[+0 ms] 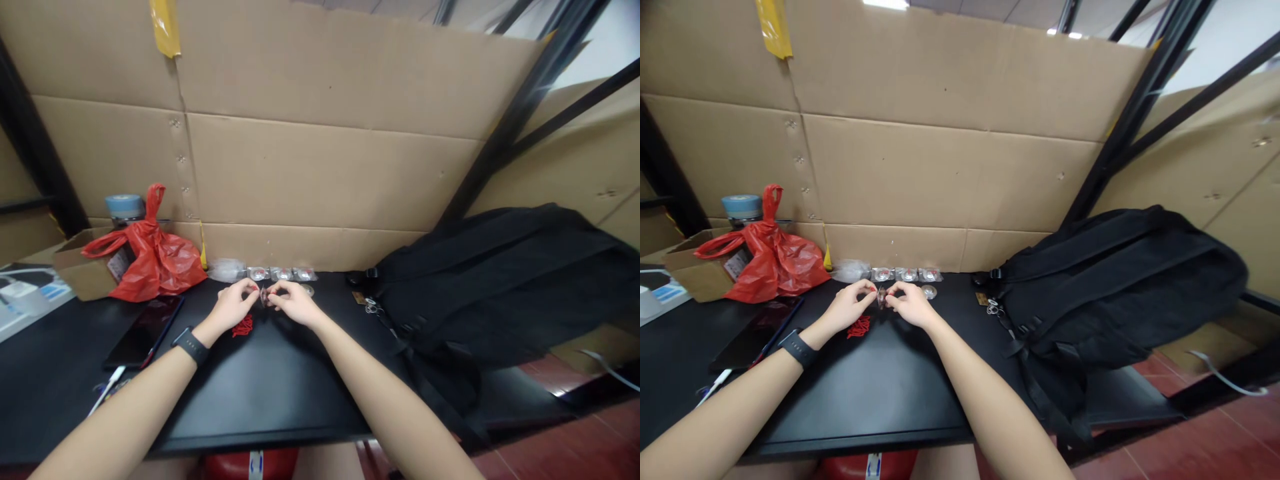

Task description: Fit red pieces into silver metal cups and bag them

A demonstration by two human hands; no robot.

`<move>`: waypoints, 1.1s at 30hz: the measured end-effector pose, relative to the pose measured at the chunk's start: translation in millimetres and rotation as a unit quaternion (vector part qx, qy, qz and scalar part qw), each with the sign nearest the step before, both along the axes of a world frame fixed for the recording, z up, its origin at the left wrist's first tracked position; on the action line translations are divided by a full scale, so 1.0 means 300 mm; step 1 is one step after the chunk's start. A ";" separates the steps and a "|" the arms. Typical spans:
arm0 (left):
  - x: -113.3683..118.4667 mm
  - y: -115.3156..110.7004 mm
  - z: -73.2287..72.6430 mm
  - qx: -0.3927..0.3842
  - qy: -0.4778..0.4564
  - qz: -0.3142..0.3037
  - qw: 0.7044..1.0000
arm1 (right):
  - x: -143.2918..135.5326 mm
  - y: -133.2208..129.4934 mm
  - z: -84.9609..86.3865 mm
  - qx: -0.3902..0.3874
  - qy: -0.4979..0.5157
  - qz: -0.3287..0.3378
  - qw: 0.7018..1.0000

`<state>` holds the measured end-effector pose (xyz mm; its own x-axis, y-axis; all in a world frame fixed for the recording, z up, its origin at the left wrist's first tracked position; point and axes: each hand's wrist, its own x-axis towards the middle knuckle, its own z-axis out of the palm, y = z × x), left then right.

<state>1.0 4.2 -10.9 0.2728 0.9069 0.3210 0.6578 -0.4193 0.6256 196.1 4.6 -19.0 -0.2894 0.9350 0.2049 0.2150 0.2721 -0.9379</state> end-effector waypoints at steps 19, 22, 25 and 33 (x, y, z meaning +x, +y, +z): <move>-0.022 0.008 -0.008 0.020 0.117 -0.009 0.993 | -0.020 -0.034 0.018 -0.052 0.068 0.010 0.996; -0.078 0.042 -0.028 0.014 0.234 0.068 0.970 | 0.001 -0.013 0.010 -0.017 0.030 -0.025 0.999; -0.133 0.081 -0.053 -0.015 0.288 0.100 0.952 | 0.027 0.005 0.007 -0.009 0.019 -0.044 0.999; -0.163 0.113 -0.073 0.025 0.301 0.108 0.947 | 0.077 0.041 0.004 0.020 -0.001 -0.077 0.997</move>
<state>-48.0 38.0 -32.7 0.2287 0.9505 0.2104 0.9630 -0.2525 0.0939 219.3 16.9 -17.7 -0.1436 0.9593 0.2431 0.2599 0.2736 -0.9261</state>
